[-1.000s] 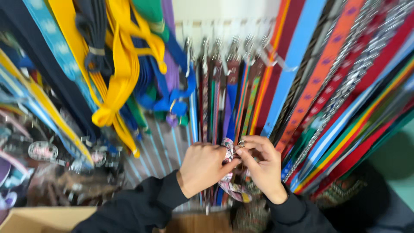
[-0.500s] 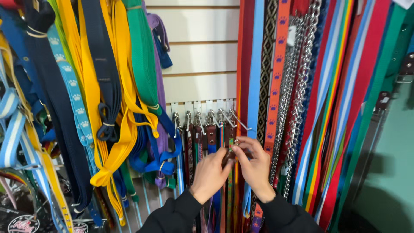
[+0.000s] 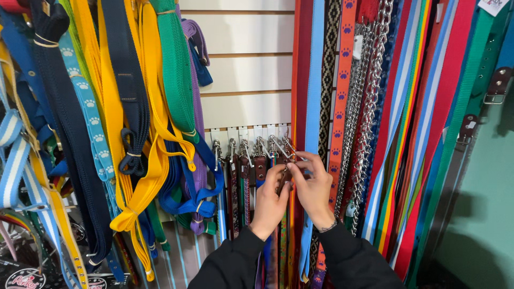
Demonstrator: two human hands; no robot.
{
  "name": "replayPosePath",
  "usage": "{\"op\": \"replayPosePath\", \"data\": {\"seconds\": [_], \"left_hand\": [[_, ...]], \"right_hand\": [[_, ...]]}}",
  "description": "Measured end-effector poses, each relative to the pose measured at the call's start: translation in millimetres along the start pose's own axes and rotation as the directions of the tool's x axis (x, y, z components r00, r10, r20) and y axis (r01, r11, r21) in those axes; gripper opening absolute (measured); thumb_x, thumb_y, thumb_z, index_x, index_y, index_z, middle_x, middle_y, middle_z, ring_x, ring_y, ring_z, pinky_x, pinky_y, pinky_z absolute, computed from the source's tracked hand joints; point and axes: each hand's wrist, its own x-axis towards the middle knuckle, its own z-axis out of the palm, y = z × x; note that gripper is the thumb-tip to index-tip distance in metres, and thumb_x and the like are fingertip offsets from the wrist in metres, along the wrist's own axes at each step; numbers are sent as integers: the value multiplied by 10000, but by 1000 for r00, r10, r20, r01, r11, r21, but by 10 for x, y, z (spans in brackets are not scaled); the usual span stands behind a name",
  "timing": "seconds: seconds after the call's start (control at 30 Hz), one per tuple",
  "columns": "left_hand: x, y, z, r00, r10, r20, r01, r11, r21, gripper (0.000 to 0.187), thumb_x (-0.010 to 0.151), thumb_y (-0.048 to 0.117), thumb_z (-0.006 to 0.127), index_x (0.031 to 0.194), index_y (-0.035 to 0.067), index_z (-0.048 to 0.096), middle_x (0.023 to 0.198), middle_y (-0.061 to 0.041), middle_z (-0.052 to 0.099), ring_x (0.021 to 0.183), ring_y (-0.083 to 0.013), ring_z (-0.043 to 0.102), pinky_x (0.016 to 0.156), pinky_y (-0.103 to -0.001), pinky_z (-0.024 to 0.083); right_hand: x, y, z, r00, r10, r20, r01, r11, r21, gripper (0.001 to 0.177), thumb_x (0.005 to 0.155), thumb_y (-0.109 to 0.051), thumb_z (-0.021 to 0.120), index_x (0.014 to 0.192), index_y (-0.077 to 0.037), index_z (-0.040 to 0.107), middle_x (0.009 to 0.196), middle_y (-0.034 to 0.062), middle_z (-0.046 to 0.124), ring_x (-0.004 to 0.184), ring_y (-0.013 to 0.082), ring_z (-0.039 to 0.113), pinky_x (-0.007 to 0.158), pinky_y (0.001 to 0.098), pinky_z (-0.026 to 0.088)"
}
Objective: The person picks up various pet leashes from a box and hangs them one by one onto hooks on a display wall.
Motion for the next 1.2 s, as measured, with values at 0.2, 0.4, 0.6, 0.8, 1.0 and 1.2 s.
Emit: {"op": "replayPosePath", "data": {"seconds": [0.2, 0.4, 0.6, 0.8, 1.0, 1.2], "left_hand": [[10, -119, 89, 1000, 11, -20, -11, 1000, -11, 428, 1003, -62, 619, 1391, 111, 560, 1154, -221, 739, 911, -429, 792, 685, -468, 678], [17, -296, 153, 998, 48, -33, -46, 998, 53, 383, 1019, -48, 607, 1371, 100, 584, 1183, -212, 715, 925, -463, 769, 669, -468, 682], [38, -753, 196, 971, 234, -51, -208, 930, 304, 302, 1022, 45, 661, 1313, 122, 651, 1218, -134, 731, 936, -413, 759, 631, -423, 659], [129, -1001, 154, 755, 655, 30, -483, 526, 700, 296, 1018, 161, 678, 1306, 96, 696, 1412, -129, 673, 1126, -325, 712, 895, -428, 600], [147, -1164, 53, 740, 652, 167, -525, 405, 748, 438, 975, 193, 630, 1394, 71, 654, 1566, -112, 589, 1356, -318, 607, 1112, -478, 498], [216, -1405, 40, 798, 548, 252, -499, 364, 787, 576, 909, 231, 645, 1453, 49, 595, 1664, -118, 481, 1505, -321, 471, 1254, -529, 353]], "right_hand": [[25, 63, 56, 999, -24, 25, 26, 997, -73, 238, 961, -87, 799, 1182, -168, 760, 833, 63, 824, 763, 246, 798, 600, 382, 673], [40, 202, 64, 995, -84, 58, 92, 985, -147, 234, 966, -81, 794, 1187, -156, 785, 857, 57, 832, 781, 247, 801, 563, 360, 665], [-11, 594, 160, 984, -165, 64, 175, 961, -215, 204, 991, -61, 769, 1189, -99, 799, 943, 107, 832, 865, 310, 798, 587, 394, 671], [-244, 733, 192, 911, -408, 65, 400, 829, -391, 393, 969, 49, 690, 1339, -78, 729, 1340, 74, 703, 1164, 333, 720, 900, 446, 642], [-340, 740, 252, 905, -355, 234, 422, 820, -386, 526, 957, 161, 551, 1456, 8, 623, 1436, 180, 640, 1226, 451, 658, 903, 540, 634], [-294, 1169, 358, 882, -240, 406, 411, 814, -411, 680, 919, 125, 493, 1582, -26, 486, 1584, 152, 517, 1358, 420, 575, 1045, 484, 571]]}}
